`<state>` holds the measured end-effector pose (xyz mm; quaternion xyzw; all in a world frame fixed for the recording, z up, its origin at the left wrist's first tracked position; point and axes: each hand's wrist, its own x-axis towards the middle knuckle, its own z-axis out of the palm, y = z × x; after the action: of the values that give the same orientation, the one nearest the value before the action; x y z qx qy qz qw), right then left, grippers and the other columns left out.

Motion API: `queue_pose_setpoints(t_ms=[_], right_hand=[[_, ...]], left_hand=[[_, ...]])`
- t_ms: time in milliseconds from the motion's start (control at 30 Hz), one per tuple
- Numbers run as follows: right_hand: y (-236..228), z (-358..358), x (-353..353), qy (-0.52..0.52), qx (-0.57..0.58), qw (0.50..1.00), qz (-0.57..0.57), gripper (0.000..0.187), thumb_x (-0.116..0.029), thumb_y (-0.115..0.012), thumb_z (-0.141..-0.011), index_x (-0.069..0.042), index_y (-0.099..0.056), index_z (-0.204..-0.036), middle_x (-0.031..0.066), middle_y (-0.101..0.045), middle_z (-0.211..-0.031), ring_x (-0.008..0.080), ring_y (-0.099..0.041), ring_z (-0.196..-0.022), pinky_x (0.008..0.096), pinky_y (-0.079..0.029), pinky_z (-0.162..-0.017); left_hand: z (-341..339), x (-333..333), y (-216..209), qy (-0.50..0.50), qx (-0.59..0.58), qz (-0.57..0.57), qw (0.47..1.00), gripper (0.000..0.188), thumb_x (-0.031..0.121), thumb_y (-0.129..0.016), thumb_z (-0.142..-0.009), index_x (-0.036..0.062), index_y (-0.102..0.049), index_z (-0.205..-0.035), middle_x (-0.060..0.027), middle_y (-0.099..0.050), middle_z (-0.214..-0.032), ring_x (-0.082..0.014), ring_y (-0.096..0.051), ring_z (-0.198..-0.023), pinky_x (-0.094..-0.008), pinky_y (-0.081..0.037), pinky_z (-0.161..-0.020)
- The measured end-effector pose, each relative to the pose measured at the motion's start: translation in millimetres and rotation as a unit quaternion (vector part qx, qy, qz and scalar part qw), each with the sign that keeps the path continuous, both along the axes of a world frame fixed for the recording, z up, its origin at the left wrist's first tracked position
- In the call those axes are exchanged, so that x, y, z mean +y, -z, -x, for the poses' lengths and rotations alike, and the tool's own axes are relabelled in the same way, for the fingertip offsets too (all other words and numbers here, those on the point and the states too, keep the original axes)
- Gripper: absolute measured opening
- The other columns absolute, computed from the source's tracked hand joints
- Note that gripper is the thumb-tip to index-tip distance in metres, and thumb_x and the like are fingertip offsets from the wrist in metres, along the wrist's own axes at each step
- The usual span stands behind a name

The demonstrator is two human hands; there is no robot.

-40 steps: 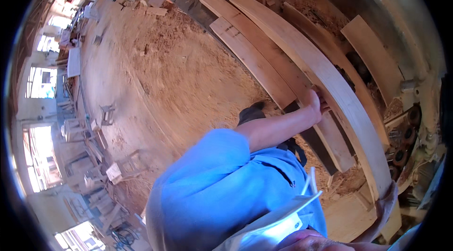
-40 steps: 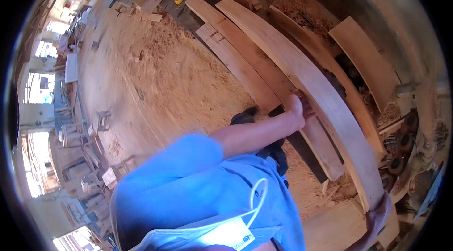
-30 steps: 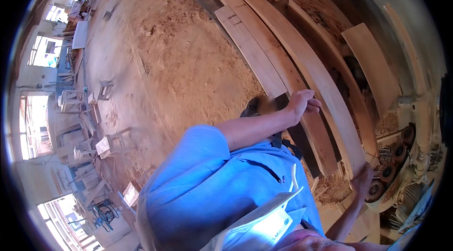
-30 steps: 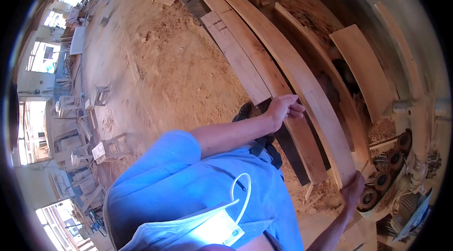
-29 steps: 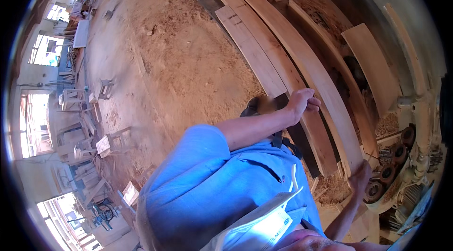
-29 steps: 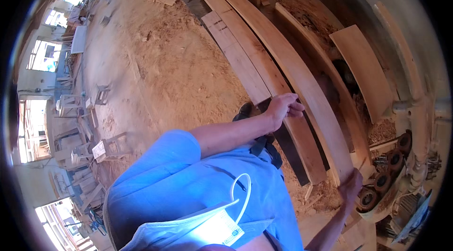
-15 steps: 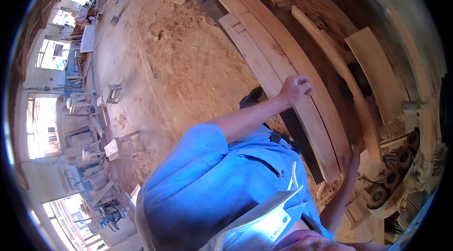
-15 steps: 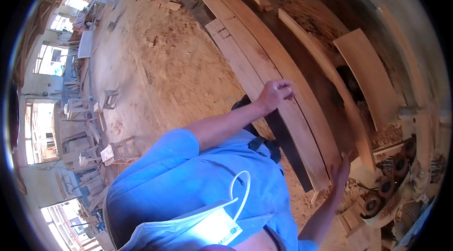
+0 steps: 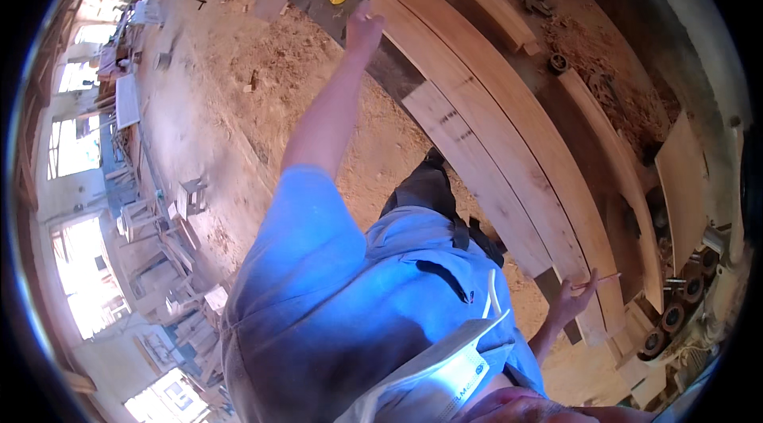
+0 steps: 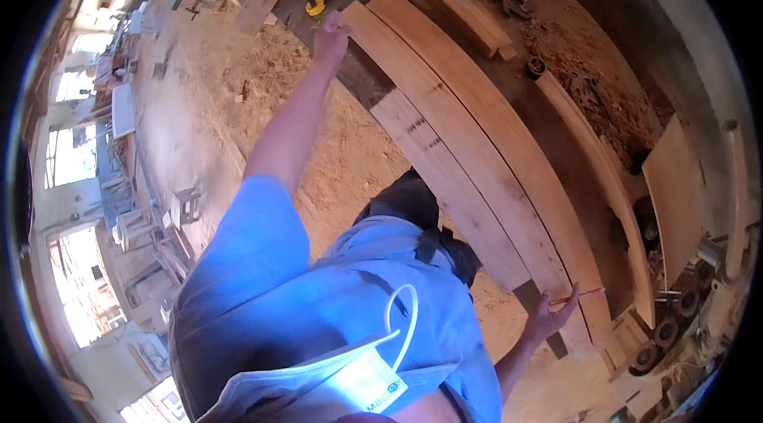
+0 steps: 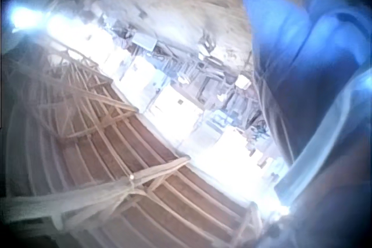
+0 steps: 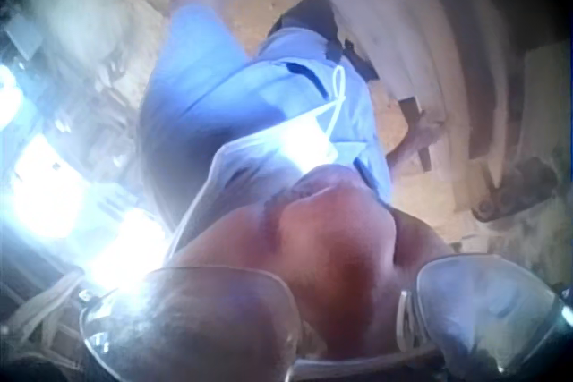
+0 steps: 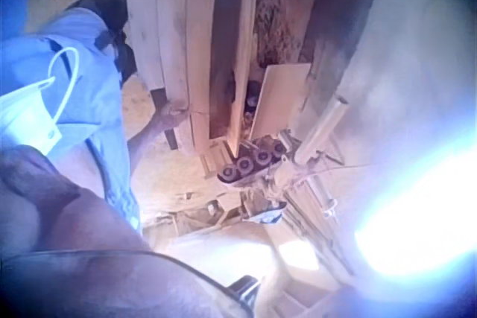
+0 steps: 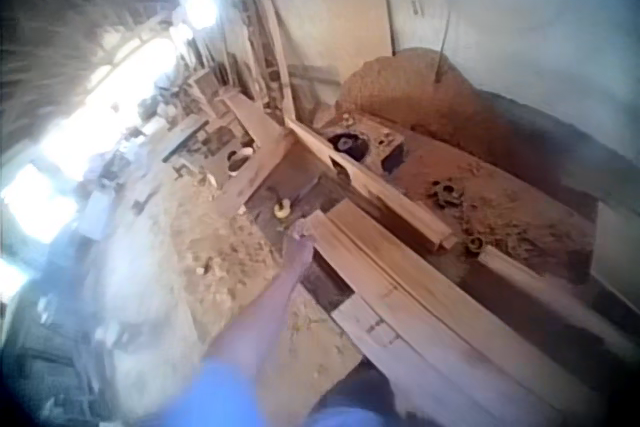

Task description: The person measures and marks curved wooden planks on a workbench using a tape measure, a pencil, and a try square. They repeatedly align the tools to draw straight lines and check dimensions on the wood pieces.

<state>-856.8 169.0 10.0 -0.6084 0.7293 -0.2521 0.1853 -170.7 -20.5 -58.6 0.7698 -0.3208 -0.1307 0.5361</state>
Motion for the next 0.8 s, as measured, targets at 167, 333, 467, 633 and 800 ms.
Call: queue_pose_setpoints(t_ms=[167, 333, 467, 633, 800], right_hand=[[-23.2, -88.4, 28.6, 0.02, 0.063, 0.996, -0.054, 0.07, 0.003, -0.07, -0.078, -0.002, -0.045, -0.144, 0.017, -0.05, -0.145, 0.0332, -0.046, -0.136, 0.0417, -0.037, -0.112], [-37.1, -126.8, 79.3, 0.081, 0.064, 0.99, -0.098, 0.067, 0.005, -0.067, -0.078, -0.002, -0.047, -0.142, 0.0169, -0.053, -0.142, 0.0331, -0.048, -0.134, 0.0417, -0.037, -0.112], [-30.4, -157.7, 108.8, 0.098, 0.06, 0.99, -0.085, 0.064, 0.006, -0.064, -0.078, 0.0, -0.049, -0.14, 0.0179, -0.055, -0.14, 0.0326, -0.049, -0.133, 0.0406, -0.038, -0.111], [0.9, -208.1, 143.0, 0.112, -0.013, 0.991, -0.072, 0.06, 0.006, -0.062, -0.08, 0.003, -0.05, -0.138, 0.0198, -0.056, -0.138, 0.0318, -0.051, -0.131, 0.0392, -0.038, -0.111], [-9.8, -284.8, 118.0, 0.103, -0.043, 0.989, -0.093, 0.058, 0.004, -0.064, -0.081, 0.003, -0.051, -0.137, 0.0208, -0.058, -0.135, 0.0312, -0.054, -0.128, 0.0376, -0.04, -0.109]], left_hand=[[-81.6, -48.4, 6.0, 0.148, 0.164, -0.072, 0.973, 0.057, 0.01, -0.059, -0.086, -0.0111, -0.048, -0.137, -0.021, -0.063, -0.131, -0.0234, -0.061, -0.118, -0.0302, -0.046, -0.099], [-91.4, -72.6, 30.7, 0.222, 0.177, -0.091, 0.955, 0.053, 0.009, -0.056, -0.09, -0.0088, -0.049, -0.139, -0.0186, -0.061, -0.134, -0.023, -0.061, -0.12, -0.0292, -0.047, -0.099], [-110.1, -82.6, 52.5, 0.21, 0.084, -0.114, 0.968, 0.052, 0.013, -0.057, -0.091, -0.0048, -0.051, -0.139, -0.0211, -0.058, -0.137, -0.0272, -0.058, -0.126, -0.0327, -0.045, -0.103], [-88.1, -87.5, 58.2, 0.208, 0.104, -0.074, 0.97, 0.054, 0.018, -0.057, -0.091, -0.0037, -0.05, -0.14, -0.0222, -0.057, -0.138, -0.0295, -0.056, -0.129, -0.0335, -0.043, -0.106], [-70.0, -65.7, 18.5, 0.243, 0.086, -0.11, 0.96, 0.055, 0.018, -0.056, -0.091, -0.0037, -0.048, -0.141, -0.0215, -0.06, -0.135, -0.0288, -0.058, -0.126, -0.0329, -0.044, -0.105]])
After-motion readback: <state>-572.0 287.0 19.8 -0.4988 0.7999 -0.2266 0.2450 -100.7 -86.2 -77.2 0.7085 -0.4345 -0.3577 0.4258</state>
